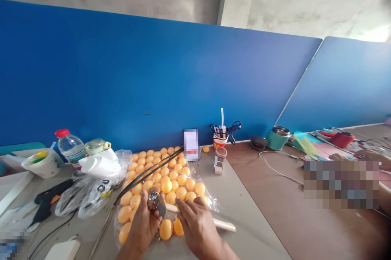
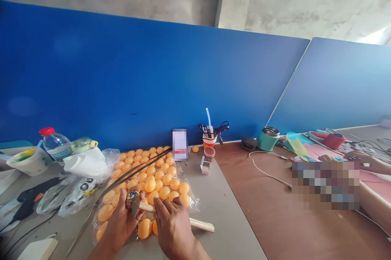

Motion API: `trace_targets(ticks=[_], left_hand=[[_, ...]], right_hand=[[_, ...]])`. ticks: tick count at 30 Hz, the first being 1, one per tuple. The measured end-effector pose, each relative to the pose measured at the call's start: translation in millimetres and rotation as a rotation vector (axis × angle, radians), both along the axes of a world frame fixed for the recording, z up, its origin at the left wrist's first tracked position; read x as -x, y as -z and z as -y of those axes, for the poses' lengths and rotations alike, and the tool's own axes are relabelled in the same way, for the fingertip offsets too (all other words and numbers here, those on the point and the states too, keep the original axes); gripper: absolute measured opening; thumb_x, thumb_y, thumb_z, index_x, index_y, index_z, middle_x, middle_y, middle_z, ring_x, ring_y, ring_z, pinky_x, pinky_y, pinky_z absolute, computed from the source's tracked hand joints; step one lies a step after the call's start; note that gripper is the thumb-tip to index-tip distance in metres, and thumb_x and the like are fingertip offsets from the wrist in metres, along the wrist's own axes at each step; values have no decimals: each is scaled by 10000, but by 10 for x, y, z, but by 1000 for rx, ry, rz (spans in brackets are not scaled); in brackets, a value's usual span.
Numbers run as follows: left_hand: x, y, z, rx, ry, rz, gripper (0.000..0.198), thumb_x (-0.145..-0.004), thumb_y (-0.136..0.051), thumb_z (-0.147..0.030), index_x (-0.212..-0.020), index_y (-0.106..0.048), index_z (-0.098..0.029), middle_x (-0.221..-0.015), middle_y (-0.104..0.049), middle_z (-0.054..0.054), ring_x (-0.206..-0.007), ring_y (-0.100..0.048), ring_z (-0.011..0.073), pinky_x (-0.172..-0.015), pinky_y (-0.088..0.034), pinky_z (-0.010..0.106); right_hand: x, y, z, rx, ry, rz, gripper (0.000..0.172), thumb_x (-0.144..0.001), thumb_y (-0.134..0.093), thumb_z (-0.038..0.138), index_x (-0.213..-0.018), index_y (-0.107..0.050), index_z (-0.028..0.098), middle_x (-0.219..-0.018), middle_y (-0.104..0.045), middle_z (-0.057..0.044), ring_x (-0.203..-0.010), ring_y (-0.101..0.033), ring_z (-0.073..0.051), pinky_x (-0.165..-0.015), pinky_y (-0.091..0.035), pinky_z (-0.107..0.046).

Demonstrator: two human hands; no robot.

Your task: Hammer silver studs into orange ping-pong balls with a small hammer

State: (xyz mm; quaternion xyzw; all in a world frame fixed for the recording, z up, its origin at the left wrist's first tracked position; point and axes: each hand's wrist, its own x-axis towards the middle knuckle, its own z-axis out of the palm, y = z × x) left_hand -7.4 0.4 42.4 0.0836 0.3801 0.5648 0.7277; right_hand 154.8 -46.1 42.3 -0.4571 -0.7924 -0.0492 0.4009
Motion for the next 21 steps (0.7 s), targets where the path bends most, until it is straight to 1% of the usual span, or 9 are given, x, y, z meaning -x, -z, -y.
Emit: trace_targets(ticks=[3,5,7,9,12,15,18,19,21], left_hand=[[-13,-53,12,31,-9,-27,211,-953,-457,-307,-900,-584,-146,-623,-613,4,-406,-500,78,-390,-423,171],[-10,-50,11,54,2,-34,254,-975,-401,-309,-936,-590,-144,-638,-616,1,-370,-451,60,-360,-391,160],[6,-17,4,47,-15,-9,240,-970,-418,-307,-974,-598,-149,-658,-620,1,-418,-500,71,-392,-431,166],[32,25,-4,-1,-24,82,190,-945,-483,-292,-924,-603,-147,-625,-590,-10,-481,-549,87,-470,-498,191],[67,50,-11,-6,19,151,233,-944,-486,-301,-804,-581,-141,-559,-530,-36,-401,-460,60,-432,-468,183],[92,28,-11,7,46,139,261,-951,-465,-280,-752,-565,-144,-642,-605,1,-424,-492,63,-419,-448,177],[129,23,-18,-14,101,166,178,-935,-498,-268,-853,-618,-165,-684,-639,12,-499,-573,96,-485,-497,205],[145,32,-25,-25,123,179,172,-937,-491,-274,-933,-636,-181,-700,-651,14,-540,-603,111,-527,-521,222],[171,61,-43,-51,164,205,243,-952,-448,-276,-1109,-626,-221,-776,-686,24,-655,-656,134,-649,-557,257]], right_hand=[[9,18,-11,-33,-2,7,254,-923,-426,138,-1127,-577,128,-744,-675,-56,-569,-567,-170,-628,-406,-311],[12,29,-18,-45,-7,-7,267,-928,-429,142,-1156,-567,126,-750,-677,-56,-573,-569,-167,-633,-410,-309],[12,31,-20,-33,7,-18,264,-927,-428,140,-1150,-570,131,-748,-675,-55,-578,-569,-168,-628,-411,-307],[6,24,-17,-19,27,-9,252,-926,-421,135,-1120,-581,134,-731,-670,-54,-569,-563,-171,-615,-411,-307],[-2,6,-10,-16,20,-7,260,-928,-425,124,-1143,-571,130,-751,-674,-55,-575,-567,-164,-634,-421,-307],[-1,-2,-9,-32,8,-9,255,-930,-423,131,-1137,-572,127,-739,-672,-53,-564,-563,-161,-627,-420,-307],[5,-5,-7,-53,9,8,249,-931,-412,141,-1111,-583,126,-705,-660,-50,-547,-555,-164,-612,-415,-310],[6,-8,-3,-60,6,4,254,-930,-413,139,-1123,-577,123,-714,-662,-52,-556,-559,-164,-625,-421,-313],[5,-13,7,-75,-5,-10,267,-931,-418,133,-1157,-561,119,-738,-665,-56,-575,-564,-162,-651,-430,-316]])
